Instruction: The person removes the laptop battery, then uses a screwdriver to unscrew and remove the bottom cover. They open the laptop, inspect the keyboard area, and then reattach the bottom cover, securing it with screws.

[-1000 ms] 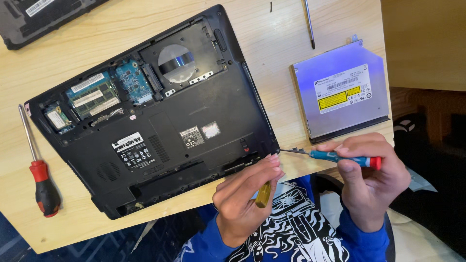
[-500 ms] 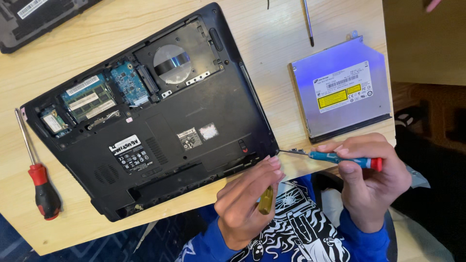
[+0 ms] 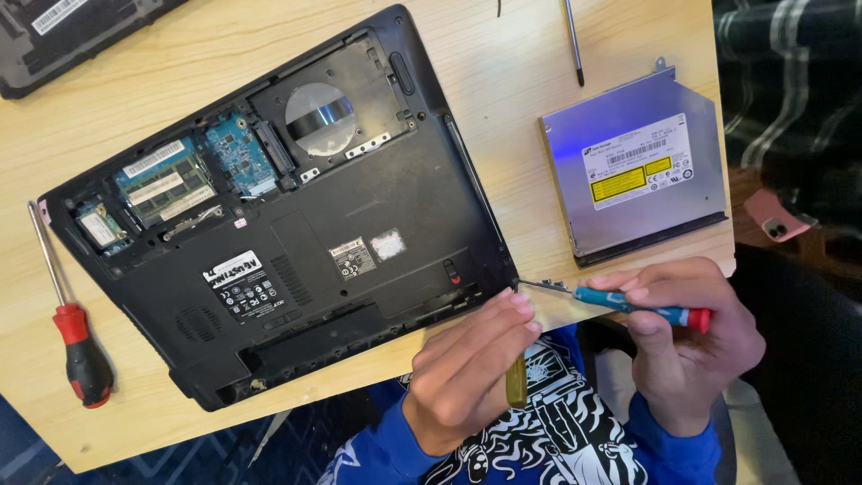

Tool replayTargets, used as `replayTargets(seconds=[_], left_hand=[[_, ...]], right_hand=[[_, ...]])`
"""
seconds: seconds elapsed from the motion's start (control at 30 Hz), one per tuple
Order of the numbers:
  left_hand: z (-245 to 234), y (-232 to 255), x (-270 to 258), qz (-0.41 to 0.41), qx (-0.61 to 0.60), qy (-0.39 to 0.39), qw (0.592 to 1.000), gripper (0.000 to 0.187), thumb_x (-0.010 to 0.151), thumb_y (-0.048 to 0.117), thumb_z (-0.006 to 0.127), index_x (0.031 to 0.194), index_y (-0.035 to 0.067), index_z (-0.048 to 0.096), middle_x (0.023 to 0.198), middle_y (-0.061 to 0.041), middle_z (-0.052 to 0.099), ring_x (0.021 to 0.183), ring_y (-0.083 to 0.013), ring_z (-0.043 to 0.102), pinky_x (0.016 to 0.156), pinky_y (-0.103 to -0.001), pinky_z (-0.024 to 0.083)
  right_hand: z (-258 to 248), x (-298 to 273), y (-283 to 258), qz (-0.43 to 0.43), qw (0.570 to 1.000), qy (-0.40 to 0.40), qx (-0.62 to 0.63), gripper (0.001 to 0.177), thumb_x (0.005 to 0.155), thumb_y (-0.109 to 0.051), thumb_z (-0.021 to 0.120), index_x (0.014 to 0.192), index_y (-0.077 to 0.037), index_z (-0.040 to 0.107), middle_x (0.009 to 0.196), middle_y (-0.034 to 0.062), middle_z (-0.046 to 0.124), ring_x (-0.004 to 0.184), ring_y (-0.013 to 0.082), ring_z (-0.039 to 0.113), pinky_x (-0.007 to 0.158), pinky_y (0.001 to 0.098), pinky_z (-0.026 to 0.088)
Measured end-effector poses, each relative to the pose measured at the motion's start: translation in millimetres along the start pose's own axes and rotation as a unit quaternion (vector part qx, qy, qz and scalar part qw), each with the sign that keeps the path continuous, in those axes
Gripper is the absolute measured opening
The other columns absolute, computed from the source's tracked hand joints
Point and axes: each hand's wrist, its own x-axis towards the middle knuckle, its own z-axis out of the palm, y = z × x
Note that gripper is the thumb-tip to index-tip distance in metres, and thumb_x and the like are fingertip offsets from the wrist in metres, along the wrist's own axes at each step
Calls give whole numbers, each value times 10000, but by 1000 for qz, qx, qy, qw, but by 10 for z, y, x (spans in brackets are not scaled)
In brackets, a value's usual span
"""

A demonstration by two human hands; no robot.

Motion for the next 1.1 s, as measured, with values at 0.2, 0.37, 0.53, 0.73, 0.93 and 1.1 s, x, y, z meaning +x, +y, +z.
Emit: replayTargets(seconds=[0.2, 0.37, 0.53, 0.73, 0.93, 1.1], left_hand=[[-41, -7, -19, 22, 42, -35, 998, 118, 926, -74, 630, 1028, -118, 672, 1034, -287, 695, 1011, -410, 734, 1013, -637, 553], [-38, -31, -72, 13, 38, -27, 999, 196, 978, -4, 522, 1027, -115, 675, 1056, -279, 699, 1029, -410, 739, 1045, -659, 491], [-59, -16, -99, -3, 29, -43, 999, 196, 986, -13, 510, 1059, -114, 661, 1085, -283, 687, 1072, -428, 719, 1054, -671, 489], [-62, -12, -101, -12, 26, -51, 998, 181, 980, -10, 536, 1068, -114, 655, 1092, -284, 689, 1092, -425, 709, 1053, -658, 504], [-92, -7, -103, -3, 35, -63, 997, 171, 974, -47, 547, 1104, -101, 645, 1110, -269, 682, 1101, -414, 705, 1039, -647, 542], [-86, -45, -48, 34, 42, -65, 996, 197, 988, -43, 494, 1058, -124, 660, 1073, -283, 687, 1063, -419, 716, 1002, -626, 566]], right_hand=[[28, -32, 19, 3, 999, 32, 5, 319, 948, -316, 556, 928, 1, 521, 841, 172, 575, 763, 289, 715, 737, 339, 638], [28, -9, -22, -3, 1000, 8, -8, 319, 945, -282, 531, 906, 34, 514, 848, 198, 548, 760, 317, 715, 752, 381, 663], [24, -25, -23, -37, 999, 8, -18, 272, 912, -229, 561, 880, 37, 514, 807, 209, 566, 744, 340, 729, 705, 379, 676], [33, -34, -29, -66, 996, 18, -51, 234, 884, -211, 601, 850, 13, 540, 778, 179, 608, 728, 314, 739, 641, 309, 637], [103, -59, 52, 37, 998, 45, 19, 274, 960, -272, 565, 934, -2, 528, 844, 161, 574, 754, 272, 705, 710, 326, 647], [138, -99, 84, 98, 990, 84, 57, 316, 980, -352, 579, 956, -41, 528, 848, 154, 544, 727, 253, 687, 682, 295, 621]])
